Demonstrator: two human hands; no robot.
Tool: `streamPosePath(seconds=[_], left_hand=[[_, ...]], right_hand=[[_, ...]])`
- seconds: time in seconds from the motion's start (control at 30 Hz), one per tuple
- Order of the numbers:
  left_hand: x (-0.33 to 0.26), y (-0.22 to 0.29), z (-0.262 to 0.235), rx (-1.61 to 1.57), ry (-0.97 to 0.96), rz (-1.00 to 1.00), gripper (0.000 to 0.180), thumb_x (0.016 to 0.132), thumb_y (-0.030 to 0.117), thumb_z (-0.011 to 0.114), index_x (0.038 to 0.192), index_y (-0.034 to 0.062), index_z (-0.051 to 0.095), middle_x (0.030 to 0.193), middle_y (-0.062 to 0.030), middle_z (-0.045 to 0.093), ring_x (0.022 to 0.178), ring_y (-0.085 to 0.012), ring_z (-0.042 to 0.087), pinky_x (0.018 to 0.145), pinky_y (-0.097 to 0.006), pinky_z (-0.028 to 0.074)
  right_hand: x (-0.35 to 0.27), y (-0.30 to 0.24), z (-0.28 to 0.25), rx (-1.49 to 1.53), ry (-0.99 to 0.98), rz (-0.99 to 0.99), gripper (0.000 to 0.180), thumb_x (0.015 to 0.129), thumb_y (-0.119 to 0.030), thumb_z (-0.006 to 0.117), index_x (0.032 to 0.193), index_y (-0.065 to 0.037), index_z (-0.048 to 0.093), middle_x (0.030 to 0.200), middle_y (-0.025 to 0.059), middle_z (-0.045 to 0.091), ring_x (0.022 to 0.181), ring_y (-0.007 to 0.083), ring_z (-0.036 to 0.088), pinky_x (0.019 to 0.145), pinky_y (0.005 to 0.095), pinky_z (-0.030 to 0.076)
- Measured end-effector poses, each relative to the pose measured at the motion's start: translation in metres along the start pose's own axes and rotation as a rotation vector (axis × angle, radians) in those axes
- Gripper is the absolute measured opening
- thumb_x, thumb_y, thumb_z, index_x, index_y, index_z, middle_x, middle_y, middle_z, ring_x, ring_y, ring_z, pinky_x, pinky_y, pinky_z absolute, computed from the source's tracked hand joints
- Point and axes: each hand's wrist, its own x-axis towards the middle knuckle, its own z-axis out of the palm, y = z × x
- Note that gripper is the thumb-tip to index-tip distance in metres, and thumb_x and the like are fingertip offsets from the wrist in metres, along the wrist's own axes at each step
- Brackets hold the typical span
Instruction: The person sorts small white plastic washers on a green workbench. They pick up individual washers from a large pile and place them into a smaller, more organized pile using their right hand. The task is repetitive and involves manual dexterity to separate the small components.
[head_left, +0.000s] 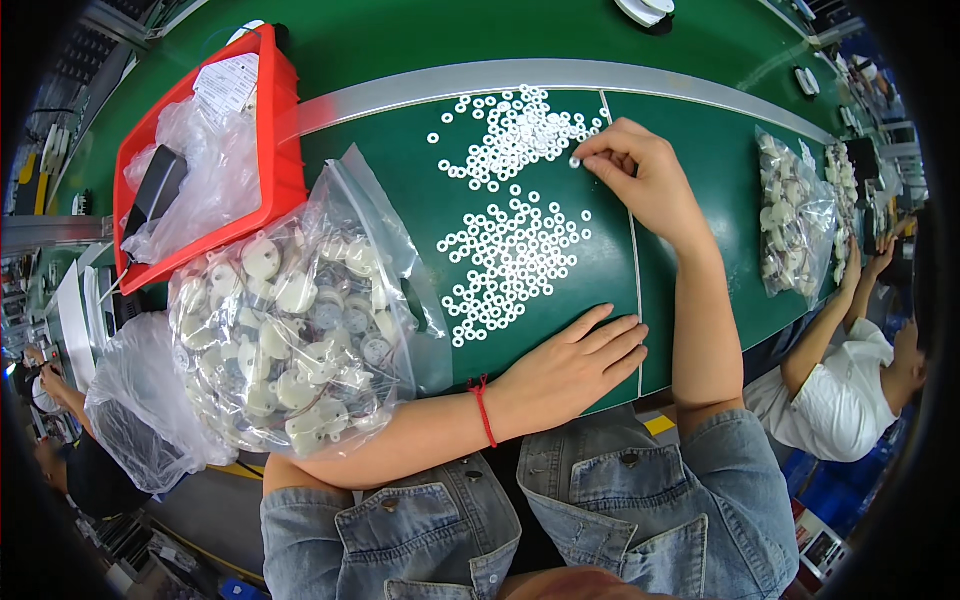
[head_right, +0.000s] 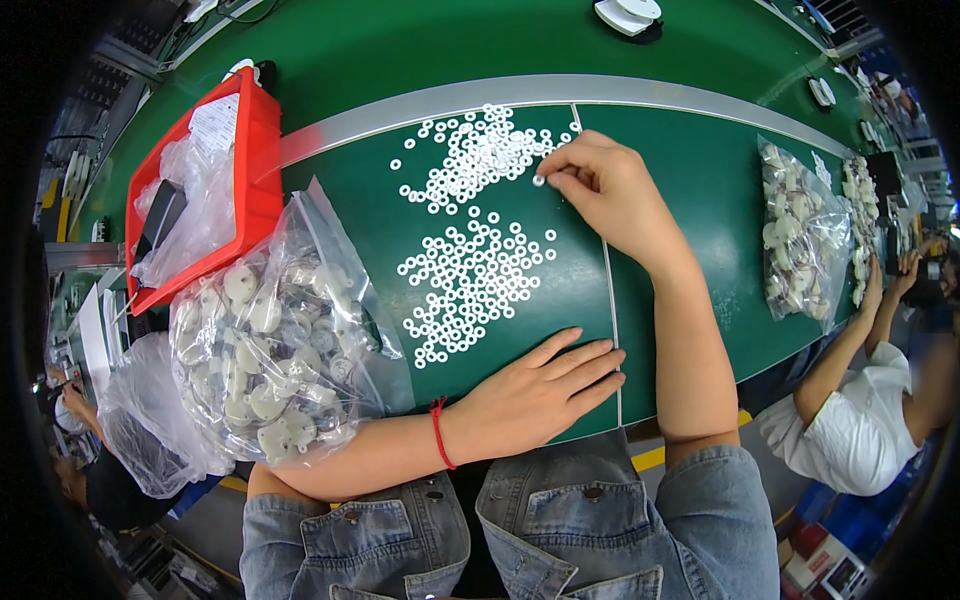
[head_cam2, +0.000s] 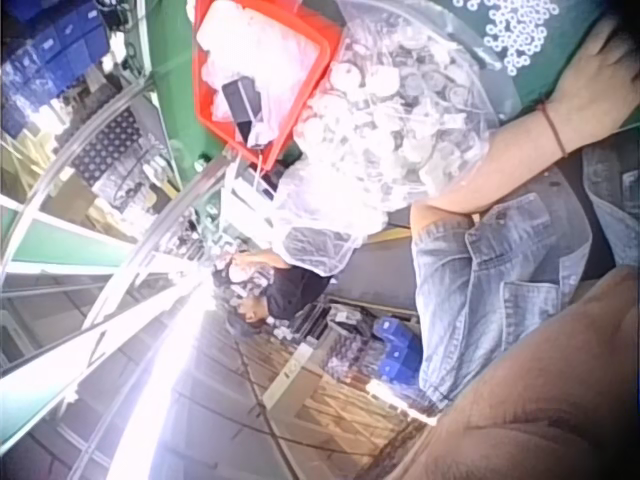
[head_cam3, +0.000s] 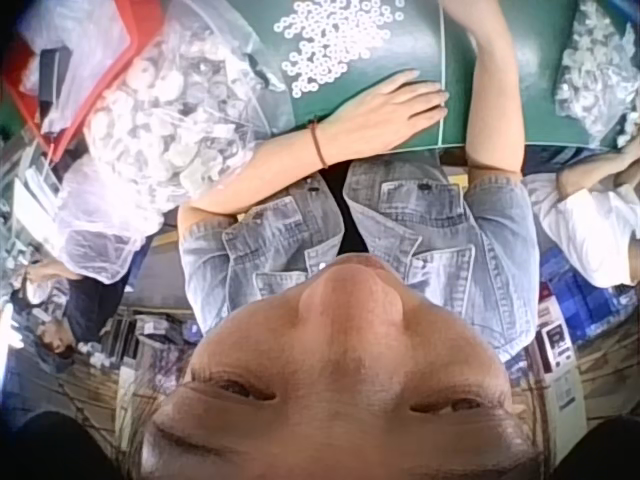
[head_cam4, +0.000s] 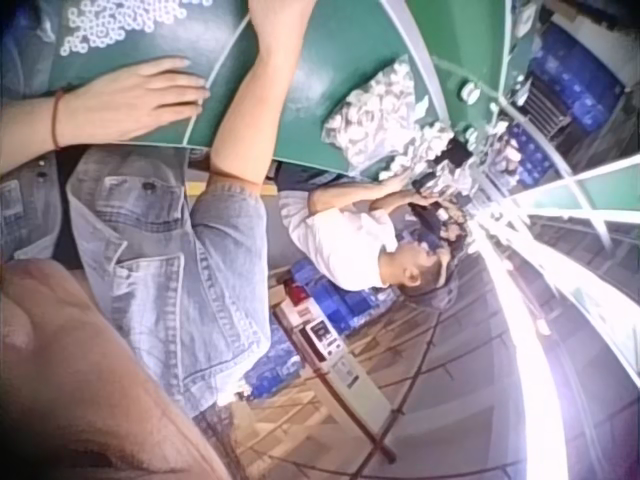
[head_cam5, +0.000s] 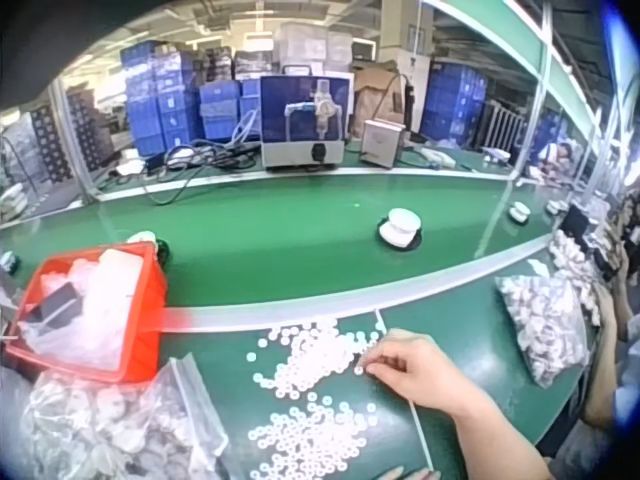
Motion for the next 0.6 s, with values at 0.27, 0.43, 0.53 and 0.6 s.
streamPosePath(seconds=[0.27,0.43,0.53,0.6], left_hand=[[0.000,0.000,0.001,0.006,0.009,0.000,0.045,0.095,0.017,0.058,0.138,0.0054,0.061,0.151,-0.0117,0.055,0.144,-0.0245,0.048,0.124,-0.046,0.031],[-0.001,-0.001,0.004,0.009,0.018,0.007,0.046,0.094,0.016,0.058,0.138,0.0050,0.061,0.150,-0.0123,0.056,0.144,-0.0255,0.047,0.124,-0.046,0.031],[-0.001,0.000,0.002,0.004,0.023,0.014,0.046,0.093,0.015,0.058,0.138,0.0044,0.061,0.150,-0.0127,0.055,0.145,-0.0262,0.046,0.124,-0.046,0.031],[-0.002,0.000,0.003,0.002,0.029,0.009,0.047,0.093,0.015,0.059,0.138,0.0041,0.061,0.150,-0.0130,0.055,0.146,-0.0264,0.046,0.124,-0.047,0.030]], right_hand=[[-0.004,-0.002,0.002,0.039,-0.163,-0.073,0.010,0.090,-0.001,0.073,0.099,-0.003,0.077,0.083,0.0040,0.064,0.069,0.0115,0.053,0.062,0.0285,0.045],[-0.004,-0.024,0.019,0.106,-0.089,-0.135,0.011,0.091,0.000,0.070,0.101,-0.001,0.075,0.090,0.0067,0.065,0.076,0.0161,0.061,0.066,0.0299,0.048],[-0.004,-0.021,0.038,0.021,-0.045,-0.277,0.011,0.092,0.001,0.068,0.102,-0.001,0.074,0.092,0.0093,0.065,0.078,0.0212,0.062,0.069,0.0319,0.050],[-0.004,-0.025,0.042,0.014,-0.076,-0.258,0.012,0.092,0.002,0.067,0.103,0.000,0.073,0.092,0.0113,0.064,0.078,0.0237,0.062,0.068,0.0332,0.050]])
